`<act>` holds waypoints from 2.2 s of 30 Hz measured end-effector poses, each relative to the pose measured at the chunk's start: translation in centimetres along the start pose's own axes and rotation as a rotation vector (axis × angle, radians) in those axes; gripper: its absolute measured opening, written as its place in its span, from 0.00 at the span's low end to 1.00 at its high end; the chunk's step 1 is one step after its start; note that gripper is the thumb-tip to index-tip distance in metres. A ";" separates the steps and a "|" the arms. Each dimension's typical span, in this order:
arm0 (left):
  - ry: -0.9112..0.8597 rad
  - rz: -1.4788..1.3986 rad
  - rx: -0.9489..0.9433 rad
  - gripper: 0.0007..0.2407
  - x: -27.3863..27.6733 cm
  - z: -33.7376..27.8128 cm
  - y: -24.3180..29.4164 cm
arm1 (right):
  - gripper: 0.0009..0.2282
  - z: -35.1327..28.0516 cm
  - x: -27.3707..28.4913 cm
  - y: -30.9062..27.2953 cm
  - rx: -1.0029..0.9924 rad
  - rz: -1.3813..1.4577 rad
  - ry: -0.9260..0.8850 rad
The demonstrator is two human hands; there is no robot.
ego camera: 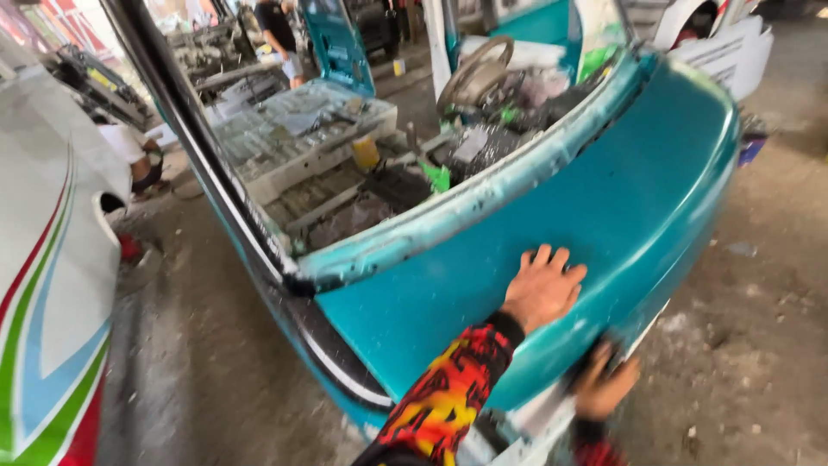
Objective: The person uses a sanding block to sand the surface of a teal car fender in a workshop. They repeatedly rub the sanding block against the fender's curved surface and edges, occasionally dipping the block into a bucket of water.
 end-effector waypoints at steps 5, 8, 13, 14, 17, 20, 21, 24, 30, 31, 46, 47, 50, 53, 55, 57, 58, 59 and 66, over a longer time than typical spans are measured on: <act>0.058 -0.010 -0.009 0.08 0.2 0.3 -0.6 | 0.15 -2.6 -0.5 -3.7 0.086 0.019 0.151; 0.057 0.011 -0.012 0.09 -0.4 0.7 -0.3 | 0.14 3.8 -1.6 9.8 -0.319 0.225 0.069; -0.021 0.011 0.008 0.07 -0.6 0.8 -0.4 | 0.21 -8.7 0.1 5.0 -0.074 -0.167 0.291; -0.034 -0.005 -0.005 0.07 -0.5 0.7 -0.1 | 0.21 -8.9 0.9 4.5 -0.085 -0.188 0.295; -0.037 -0.002 -0.008 0.04 -0.2 1.0 -0.5 | 0.21 -6.3 0.2 7.6 -0.084 -0.099 0.255; -0.014 0.005 0.002 0.06 -0.5 0.4 -0.2 | 0.18 -1.7 0.3 15.2 -0.350 -0.038 0.201; -0.019 0.002 0.005 0.06 -0.4 0.3 -0.1 | 0.14 -2.3 0.7 12.9 -0.301 -0.014 0.213; -0.018 0.017 0.001 0.05 -0.5 0.8 -0.4 | 0.13 -7.5 2.0 0.6 -0.295 0.055 0.166; -0.063 0.009 -0.002 0.05 -1.0 0.8 -0.3 | 0.17 -6.2 1.2 15.0 -0.437 0.050 0.270; -0.084 0.009 0.007 0.05 -0.8 0.9 -0.5 | 0.11 -4.1 0.7 17.5 -0.575 0.126 0.193; -0.072 -1.567 0.424 0.07 0.0 -4.1 0.5 | 0.18 -11.3 4.0 -6.5 -0.192 0.214 0.027; -0.061 -1.564 0.420 0.07 -0.5 -3.7 0.4 | 0.18 -8.9 2.5 -4.0 -0.184 0.221 0.026; -0.089 -1.430 0.422 0.08 -1.8 -5.5 0.6 | 0.16 -4.1 2.1 0.8 0.052 0.113 0.274; -0.143 -1.402 0.457 0.15 -2.5 -7.1 1.3 | 0.11 -1.6 1.4 2.5 -0.315 0.222 0.072; -0.179 -1.326 0.545 0.17 -4.7 -6.5 1.7 | 0.12 -4.1 3.0 -7.2 -0.041 0.128 0.104; -0.155 -1.108 0.447 0.18 -2.5 -2.8 3.4 | 0.11 -5.3 2.8 -4.3 -0.056 0.145 0.134; -0.132 -0.880 0.366 0.21 -1.1 -1.2 3.8 | 0.11 -6.0 2.0 -2.8 -0.078 0.169 0.153; -0.115 -0.862 0.377 0.21 -0.1 -0.5 5.1 | 0.11 -3.7 3.1 -0.5 -0.073 0.194 0.145; -0.346 -0.625 0.422 0.24 0.8 2.5 3.0 | 0.18 -8.8 3.2 -3.4 0.035 -0.015 0.133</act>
Point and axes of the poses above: each hand's wrist, its own z-axis towards the middle knuckle, its own x-axis out of the back of the hand, y = z × x, the point moved 7 cm from there along z, towards the middle knuckle, and after that the axes turned 15 degrees about z, right-handed, at the moved point
